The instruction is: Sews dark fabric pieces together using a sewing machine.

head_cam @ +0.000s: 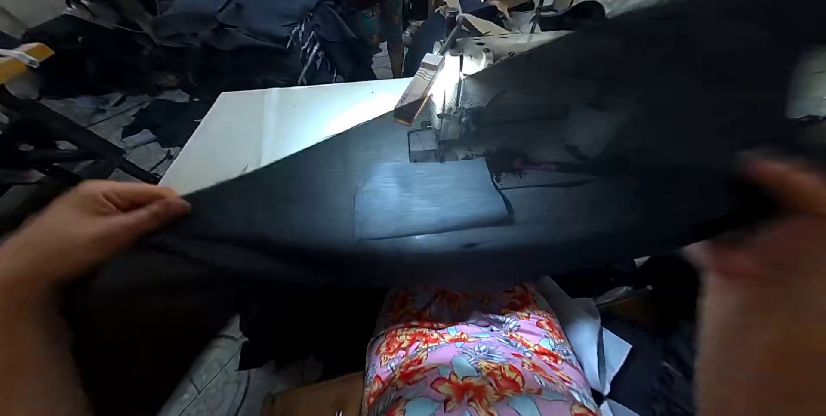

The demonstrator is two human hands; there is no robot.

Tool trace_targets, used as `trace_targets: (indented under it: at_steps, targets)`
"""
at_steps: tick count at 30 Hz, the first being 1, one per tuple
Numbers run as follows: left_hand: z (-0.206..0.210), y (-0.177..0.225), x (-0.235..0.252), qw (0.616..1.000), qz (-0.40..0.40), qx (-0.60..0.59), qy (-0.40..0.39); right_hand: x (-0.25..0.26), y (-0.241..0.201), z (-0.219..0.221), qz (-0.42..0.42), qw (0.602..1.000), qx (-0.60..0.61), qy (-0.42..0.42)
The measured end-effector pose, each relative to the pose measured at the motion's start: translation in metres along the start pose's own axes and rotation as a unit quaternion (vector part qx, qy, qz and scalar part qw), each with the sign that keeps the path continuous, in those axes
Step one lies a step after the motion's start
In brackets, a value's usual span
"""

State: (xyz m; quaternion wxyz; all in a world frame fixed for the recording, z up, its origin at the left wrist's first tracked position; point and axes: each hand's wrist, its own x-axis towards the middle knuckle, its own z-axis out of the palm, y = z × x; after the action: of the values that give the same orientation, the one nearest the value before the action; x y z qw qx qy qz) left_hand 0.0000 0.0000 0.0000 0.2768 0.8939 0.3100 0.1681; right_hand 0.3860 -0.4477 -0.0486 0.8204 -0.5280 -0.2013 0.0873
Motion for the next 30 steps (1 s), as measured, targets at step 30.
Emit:
trace_targets:
  at_steps: [30]
  targets:
    - [0.269, 0.099, 0.154, 0.963, 0.244, 0.079, -0.078, -0.004, 0.127, 0.082, -0.133, 0.895, -0.403, -0.140]
